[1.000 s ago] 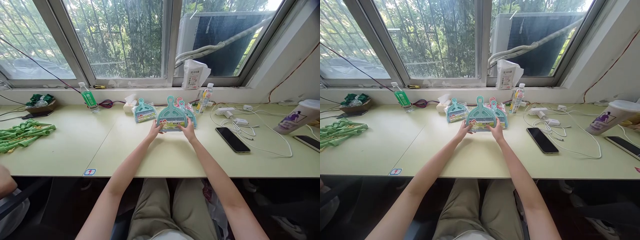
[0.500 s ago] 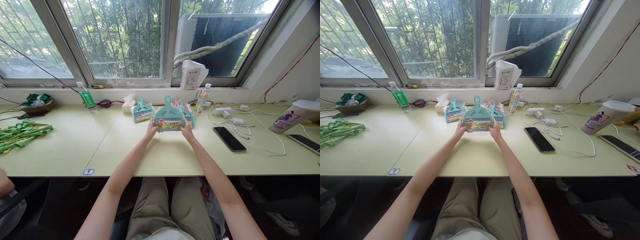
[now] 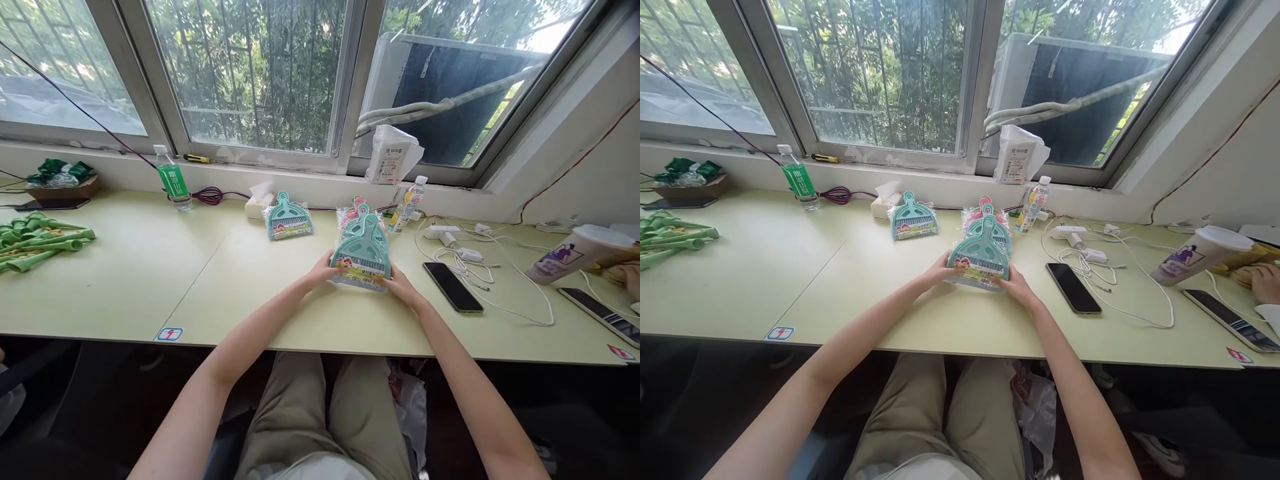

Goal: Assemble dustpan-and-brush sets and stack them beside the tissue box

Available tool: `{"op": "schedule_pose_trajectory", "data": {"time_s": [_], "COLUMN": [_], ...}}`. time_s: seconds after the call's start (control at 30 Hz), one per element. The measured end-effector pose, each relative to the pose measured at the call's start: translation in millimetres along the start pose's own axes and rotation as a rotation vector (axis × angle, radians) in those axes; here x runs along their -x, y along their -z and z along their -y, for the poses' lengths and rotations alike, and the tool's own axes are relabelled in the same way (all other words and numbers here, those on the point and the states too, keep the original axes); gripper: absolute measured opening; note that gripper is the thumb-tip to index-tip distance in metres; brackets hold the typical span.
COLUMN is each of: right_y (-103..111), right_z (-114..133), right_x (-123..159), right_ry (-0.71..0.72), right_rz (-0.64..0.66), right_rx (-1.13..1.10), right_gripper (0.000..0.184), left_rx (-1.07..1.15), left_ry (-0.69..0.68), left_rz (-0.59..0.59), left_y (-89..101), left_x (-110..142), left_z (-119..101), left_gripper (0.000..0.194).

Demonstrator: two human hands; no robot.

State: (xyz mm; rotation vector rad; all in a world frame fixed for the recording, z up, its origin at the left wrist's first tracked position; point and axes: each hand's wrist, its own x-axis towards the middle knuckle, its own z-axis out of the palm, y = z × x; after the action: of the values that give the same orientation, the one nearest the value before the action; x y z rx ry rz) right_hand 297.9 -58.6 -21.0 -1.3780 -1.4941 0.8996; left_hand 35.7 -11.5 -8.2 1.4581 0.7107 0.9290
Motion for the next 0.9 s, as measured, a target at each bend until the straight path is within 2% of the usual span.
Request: {"op": "schedule_pose_trajectory", "data": {"time_s": [0.13, 0.3, 0.47, 0.57, 0.7, 0.9], "right_y": [19, 22, 20, 20, 21, 25], "right_z": [-13, -28, -40, -42, -45, -59], "right_x": [-5, -31, -63, -76, -86, -95], "right_ry": [0.006, 0.040, 0.098, 0.136, 0.099, 0.044], "right_rz": [0.017, -0.072, -0.336, -0.446, -0.504, -0.467], "right_rx": [-0.023, -0.086, 0.118, 0.258, 0.343, 0.220], "right_gripper": [0.067, 0.063, 0.060, 0.055, 0.052, 0.055], "left_rx": [-0.078, -0.270, -0.488, -0.520, -0.576, -0.662], "left_ry": [-0.033, -0.055, -0.038, -0.019, -0.006, -0.019], "left_rz": [0.073, 0.060, -0.018, -0.006, 0.032, 0.063], "left_y": [-10.1, -7.9, -2.4, -0.2, 0.9, -1.1], "left_x": [-1, -4, -3, -1, 0, 1], "left_z": [12, 12, 12, 13, 14, 12], "left_gripper": [0.048, 0.047, 0.063, 0.071, 0.073, 0.069]}}
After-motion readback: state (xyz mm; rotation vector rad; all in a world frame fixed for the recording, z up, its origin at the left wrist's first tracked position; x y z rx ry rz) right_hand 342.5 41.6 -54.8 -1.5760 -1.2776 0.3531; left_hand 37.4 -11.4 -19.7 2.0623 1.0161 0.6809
